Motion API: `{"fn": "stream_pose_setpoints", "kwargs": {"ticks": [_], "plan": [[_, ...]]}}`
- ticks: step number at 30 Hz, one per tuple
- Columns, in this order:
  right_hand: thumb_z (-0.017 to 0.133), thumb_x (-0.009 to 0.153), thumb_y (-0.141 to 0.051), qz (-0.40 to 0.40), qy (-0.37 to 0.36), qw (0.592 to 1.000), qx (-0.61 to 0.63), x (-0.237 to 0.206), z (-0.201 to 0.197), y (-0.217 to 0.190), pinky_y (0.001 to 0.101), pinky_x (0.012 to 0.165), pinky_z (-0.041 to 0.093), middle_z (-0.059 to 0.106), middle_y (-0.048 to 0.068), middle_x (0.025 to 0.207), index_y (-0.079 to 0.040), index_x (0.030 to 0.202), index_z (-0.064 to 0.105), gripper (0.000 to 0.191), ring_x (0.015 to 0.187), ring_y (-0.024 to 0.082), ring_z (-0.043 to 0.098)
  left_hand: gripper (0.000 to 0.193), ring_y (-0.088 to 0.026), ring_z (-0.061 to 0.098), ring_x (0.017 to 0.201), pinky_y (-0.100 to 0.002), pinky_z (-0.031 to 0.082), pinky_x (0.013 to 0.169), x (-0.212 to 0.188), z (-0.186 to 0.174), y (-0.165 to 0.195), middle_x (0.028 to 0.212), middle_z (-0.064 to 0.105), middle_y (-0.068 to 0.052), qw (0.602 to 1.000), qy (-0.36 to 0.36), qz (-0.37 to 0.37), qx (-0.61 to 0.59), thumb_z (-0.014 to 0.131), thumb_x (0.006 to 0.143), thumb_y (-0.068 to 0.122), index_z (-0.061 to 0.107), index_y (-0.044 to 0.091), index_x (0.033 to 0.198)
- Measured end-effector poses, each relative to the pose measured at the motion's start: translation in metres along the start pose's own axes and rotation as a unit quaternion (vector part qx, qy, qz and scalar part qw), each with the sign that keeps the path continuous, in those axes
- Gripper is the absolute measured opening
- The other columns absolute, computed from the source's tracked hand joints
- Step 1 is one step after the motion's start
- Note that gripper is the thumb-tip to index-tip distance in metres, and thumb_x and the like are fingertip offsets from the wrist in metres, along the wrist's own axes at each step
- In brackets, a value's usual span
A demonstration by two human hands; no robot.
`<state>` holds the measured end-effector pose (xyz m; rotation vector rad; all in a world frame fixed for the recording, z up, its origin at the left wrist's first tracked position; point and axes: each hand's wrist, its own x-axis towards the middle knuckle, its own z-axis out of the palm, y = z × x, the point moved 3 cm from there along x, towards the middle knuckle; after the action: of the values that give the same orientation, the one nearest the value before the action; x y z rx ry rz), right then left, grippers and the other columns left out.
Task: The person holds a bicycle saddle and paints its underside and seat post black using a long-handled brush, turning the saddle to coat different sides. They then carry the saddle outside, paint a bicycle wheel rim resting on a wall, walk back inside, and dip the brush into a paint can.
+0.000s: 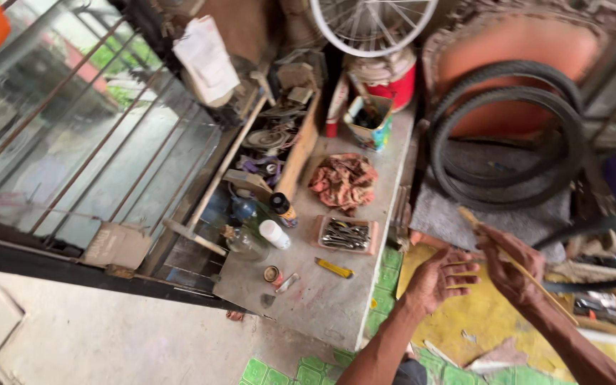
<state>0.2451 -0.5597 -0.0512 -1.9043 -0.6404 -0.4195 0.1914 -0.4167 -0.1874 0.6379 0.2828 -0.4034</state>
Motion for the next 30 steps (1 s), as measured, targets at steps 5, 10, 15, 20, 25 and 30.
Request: {"fn": "stream_pose_setpoints", "kwargs": {"ticks": [5,10,15,20,25,30], "plan": [[0.059,0.107,-0.003,0.031,-0.021,0.999,-0.020,0.041,0.027,0.013,0.0279,0.064,0.059,0.078,0.010,0.105,0.000,0.124,0.068,0.020,0.078,0.015,0.074,0.055,-0.029,0.071,0.108,-0.044,0.053,0.091,0.020,-0.008,0.036,0.122,0.072,-0.013,1.000,-0.004,0.013,0.007,0.058,0.109,0.058,0.062,0.007,0.131],[0.068,0.101,-0.005,-0.015,-0.033,0.999,-0.021,0.062,0.061,0.021,0.0290,0.064,0.060,0.077,0.011,0.097,-0.001,0.108,0.066,0.008,0.085,0.018,0.077,0.059,-0.028,0.070,0.108,-0.044,0.053,0.091,0.029,-0.024,0.076,0.122,0.071,-0.014,0.999,0.004,0.046,0.028,0.059,0.108,0.059,0.061,0.005,0.132],[0.067,0.103,-0.004,-0.087,-0.039,0.995,-0.004,0.079,0.095,0.021,0.0262,0.060,0.060,0.076,0.009,0.096,-0.004,0.097,0.060,0.009,0.076,0.016,0.077,0.063,-0.026,0.071,0.107,-0.043,0.054,0.093,0.026,-0.037,0.108,0.122,0.072,-0.012,0.997,0.037,0.065,0.020,0.059,0.103,0.062,0.062,0.007,0.132],[0.073,0.094,-0.007,-0.056,-0.089,0.994,-0.020,0.093,0.112,0.028,0.0312,0.055,0.059,0.077,0.011,0.092,-0.003,0.100,0.066,0.011,0.072,0.019,0.075,0.056,-0.027,0.072,0.105,-0.044,0.055,0.089,0.023,-0.047,0.113,0.120,0.072,-0.014,0.993,0.078,0.089,-0.001,0.063,0.103,0.057,0.063,0.007,0.127],[0.075,0.092,-0.009,-0.034,-0.087,0.995,0.045,0.107,0.119,0.033,0.0308,0.058,0.060,0.077,0.012,0.104,-0.003,0.100,0.059,0.019,0.078,0.018,0.076,0.049,-0.028,0.072,0.103,-0.044,0.055,0.085,0.021,-0.057,0.108,0.118,0.074,-0.012,0.989,0.105,0.101,-0.025,0.062,0.105,0.053,0.067,0.007,0.122],[0.077,0.090,-0.010,-0.074,-0.111,0.991,-0.017,0.127,0.105,0.050,0.0372,0.053,0.056,0.075,0.014,0.082,-0.004,0.097,0.068,0.013,0.063,0.022,0.072,0.041,-0.022,0.074,0.094,-0.036,0.056,0.077,0.041,-0.049,0.106,0.112,0.076,-0.009,0.984,0.101,0.145,-0.032,0.063,0.102,0.047,0.068,0.010,0.118]]}}
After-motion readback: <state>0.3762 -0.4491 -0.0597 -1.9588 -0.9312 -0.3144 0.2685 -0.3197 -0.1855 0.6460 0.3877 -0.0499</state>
